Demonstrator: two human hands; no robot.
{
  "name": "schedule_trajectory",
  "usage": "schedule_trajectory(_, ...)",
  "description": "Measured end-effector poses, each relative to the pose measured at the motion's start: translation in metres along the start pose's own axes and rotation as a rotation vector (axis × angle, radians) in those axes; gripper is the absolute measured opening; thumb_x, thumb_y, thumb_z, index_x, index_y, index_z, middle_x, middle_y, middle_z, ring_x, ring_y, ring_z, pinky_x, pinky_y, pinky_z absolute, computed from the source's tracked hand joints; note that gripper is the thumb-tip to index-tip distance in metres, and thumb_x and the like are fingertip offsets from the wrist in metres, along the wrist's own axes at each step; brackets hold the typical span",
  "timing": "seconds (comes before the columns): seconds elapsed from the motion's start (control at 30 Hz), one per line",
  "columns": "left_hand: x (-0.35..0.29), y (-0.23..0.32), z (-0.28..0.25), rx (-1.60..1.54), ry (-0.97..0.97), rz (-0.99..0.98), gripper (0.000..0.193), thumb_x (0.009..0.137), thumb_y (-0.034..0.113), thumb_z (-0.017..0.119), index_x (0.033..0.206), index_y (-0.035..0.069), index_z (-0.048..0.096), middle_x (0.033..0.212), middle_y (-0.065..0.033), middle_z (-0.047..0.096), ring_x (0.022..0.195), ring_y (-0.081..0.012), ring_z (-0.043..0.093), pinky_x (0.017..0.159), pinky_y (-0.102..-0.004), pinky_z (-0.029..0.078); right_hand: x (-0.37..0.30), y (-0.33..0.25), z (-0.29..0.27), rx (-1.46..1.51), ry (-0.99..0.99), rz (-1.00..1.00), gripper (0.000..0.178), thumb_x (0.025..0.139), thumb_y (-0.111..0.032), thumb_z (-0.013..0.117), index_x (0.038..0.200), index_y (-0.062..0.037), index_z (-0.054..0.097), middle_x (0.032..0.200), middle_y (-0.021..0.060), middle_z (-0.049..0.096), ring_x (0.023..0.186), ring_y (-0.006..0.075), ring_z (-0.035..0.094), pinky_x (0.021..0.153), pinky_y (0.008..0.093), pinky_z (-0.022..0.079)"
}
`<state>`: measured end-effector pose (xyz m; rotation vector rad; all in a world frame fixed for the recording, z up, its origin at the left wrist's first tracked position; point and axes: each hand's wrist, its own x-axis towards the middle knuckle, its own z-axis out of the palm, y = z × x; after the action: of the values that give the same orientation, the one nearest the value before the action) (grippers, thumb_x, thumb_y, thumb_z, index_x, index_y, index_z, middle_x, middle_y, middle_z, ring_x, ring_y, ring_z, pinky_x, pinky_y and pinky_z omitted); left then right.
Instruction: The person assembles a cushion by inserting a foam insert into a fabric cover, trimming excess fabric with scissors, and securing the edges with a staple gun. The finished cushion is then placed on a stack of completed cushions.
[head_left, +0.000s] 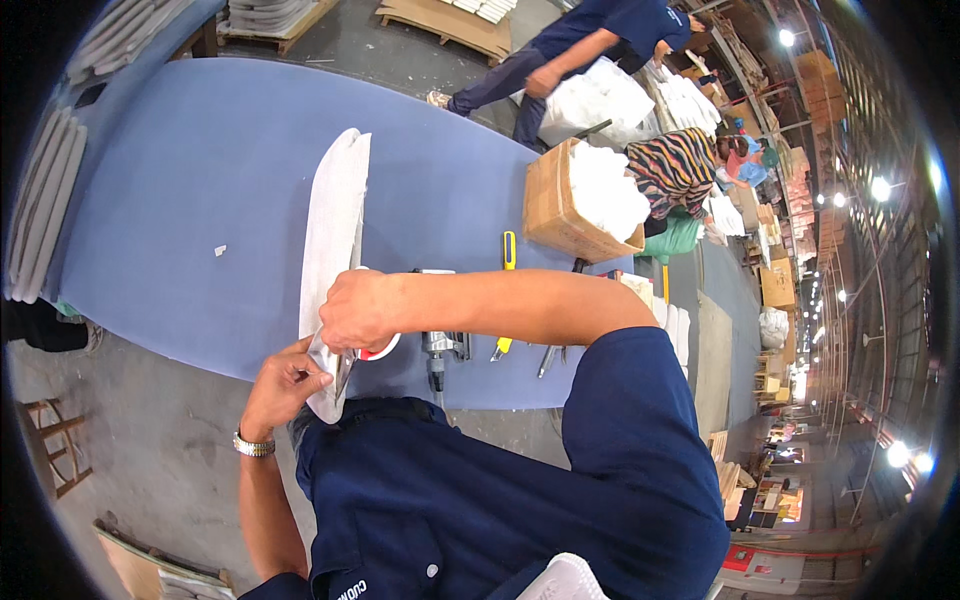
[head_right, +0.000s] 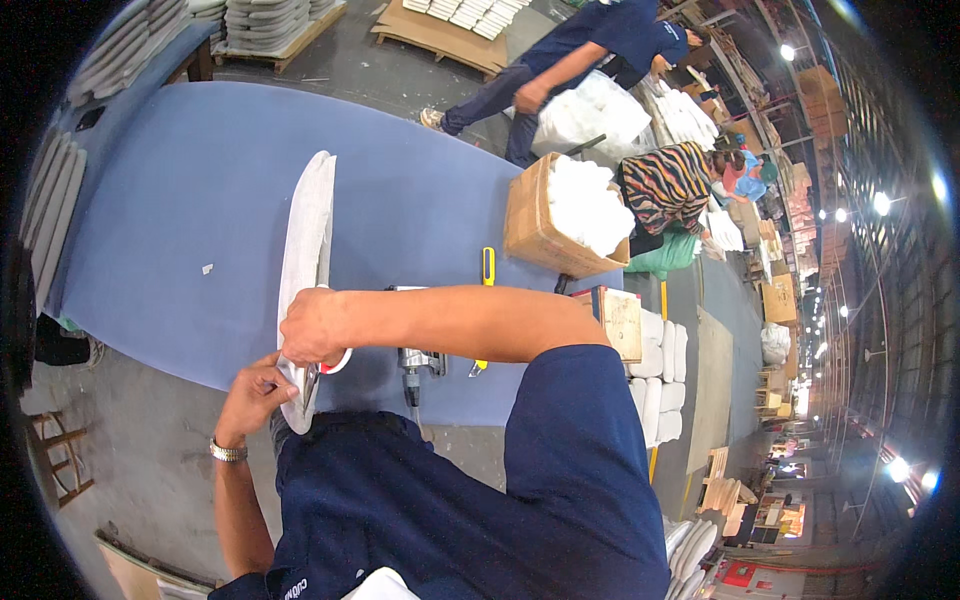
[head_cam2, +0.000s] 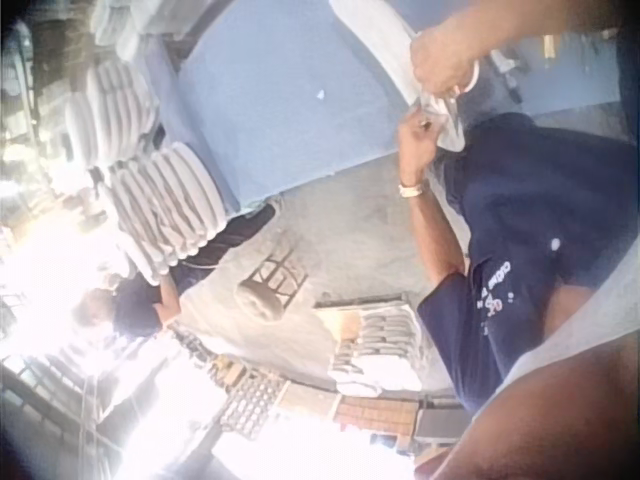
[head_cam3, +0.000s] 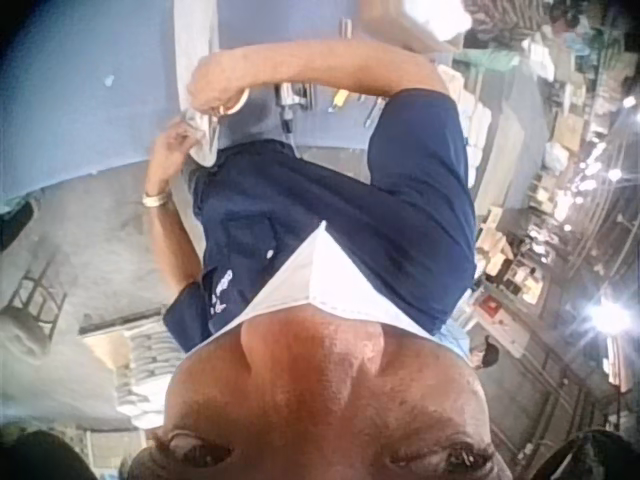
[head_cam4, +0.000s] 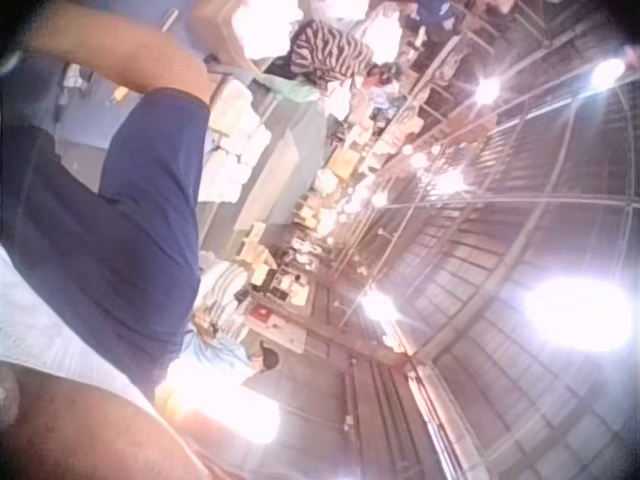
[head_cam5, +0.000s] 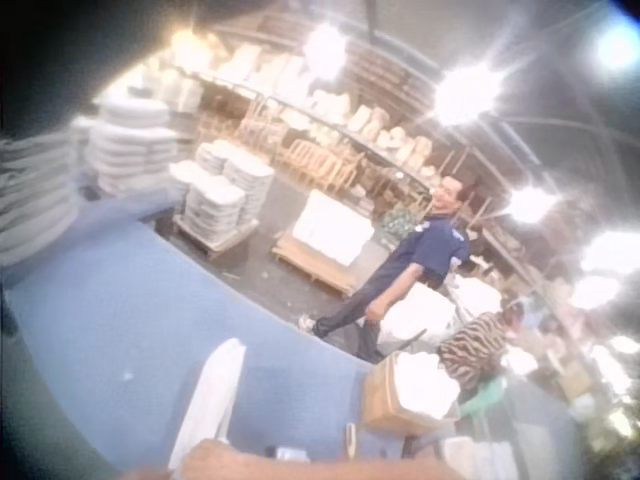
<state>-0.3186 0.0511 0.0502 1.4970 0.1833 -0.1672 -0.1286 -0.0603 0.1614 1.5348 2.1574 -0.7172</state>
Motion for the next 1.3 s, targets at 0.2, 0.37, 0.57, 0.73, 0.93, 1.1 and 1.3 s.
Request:
schedule_trajectory(0.2,0.0,0.004,0.005,0.024,0.017,0.032,0.021,0.088,0.007,0.077,0.079,-0.008,0.065,0.133,-0.0131,0.066,0.074,-0.0096,0.051,0.064,-0.0288,0.044,-0.008,-0.002,0.003,-0.024,0.022,-0.012,0.013,0.076,-0.019,0.07,0.087,-0.0187,0.077,0.081,0.0116,0.074,0.087,0.0346,0.074,0.073,0.0472,0.059)
schedule_trajectory(0.37,-0.003,-0.006,-0.004,0.25,0.078,0.14,0.019,0.088,0.011,0.077,0.096,-0.005,0.071,0.122,-0.0111,0.07,0.081,-0.014,0.057,0.073,-0.0325,0.049,0.0,0.007,-0.002,-0.045,0.001,-0.084,0.025,0.073,-0.033,0.082,0.085,-0.0118,0.078,0.087,0.0117,0.076,0.09,0.0332,0.075,0.077,0.0459,0.06)
schedule_trajectory(0.57,0.003,-0.004,-0.005,0.13,0.034,0.154,0.026,0.093,0.021,0.075,0.09,-0.004,0.069,0.131,-0.011,0.066,0.097,-0.0174,0.057,0.086,-0.0351,0.048,-0.003,-0.001,0.003,0.024,-0.014,0.023,0.034,0.073,-0.039,0.086,0.089,-0.0098,0.078,0.086,0.0155,0.074,0.089,0.0359,0.073,0.078,0.0461,0.059)
schedule_trajectory(0.73,0.003,-0.008,-0.003,0.109,0.019,0.101,0.029,0.093,0.023,0.076,0.081,-0.002,0.069,0.13,-0.0116,0.066,0.095,-0.0163,0.057,0.083,-0.0339,0.047,0.0,0.002,0.001,-0.014,0.012,-0.004,0.027,0.073,-0.031,0.085,0.089,-0.0111,0.077,0.081,0.0129,0.073,0.085,0.0342,0.073,0.076,0.0458,0.057)
schedule_trajectory(0.93,0.006,-0.016,-0.002,0.107,0.018,0.127,0.028,0.093,0.023,0.076,0.082,-0.002,0.069,0.129,-0.0111,0.067,0.093,-0.0151,0.057,0.082,-0.0329,0.047,0.0,0.004,0.0,-0.067,-0.001,-0.036,0.03,0.072,-0.032,0.085,0.09,-0.0109,0.076,0.078,0.0111,0.071,0.083,0.0335,0.072,0.075,0.0458,0.056)
schedule_trajectory(1.1,0.006,-0.02,-0.003,0.104,0.005,0.11,0.027,0.093,0.022,0.076,0.083,-0.002,0.07,0.131,-0.0114,0.066,0.093,-0.0141,0.056,0.082,-0.0323,0.046,-0.001,0.005,0.003,-0.089,0.086,-0.093,0.014,0.076,-0.019,0.075,0.087,-0.0104,0.075,0.076,0.0117,0.07,0.079,0.0338,0.071,0.074,0.0455,0.055)
schedule_trajectory(1.3,0.002,-0.012,-0.006,0.028,0.021,0.118,0.023,0.094,0.018,0.075,0.084,-0.002,0.07,0.13,-0.0078,0.065,0.092,-0.0128,0.055,0.083,-0.0302,0.046,0.003,0.003,-0.003,-0.13,0.083,-0.115,0.011,0.073,-0.008,0.066,0.082,-0.0088,0.072,0.074,0.0127,0.068,0.079,0.0344,0.071,0.075,0.0463,0.054)
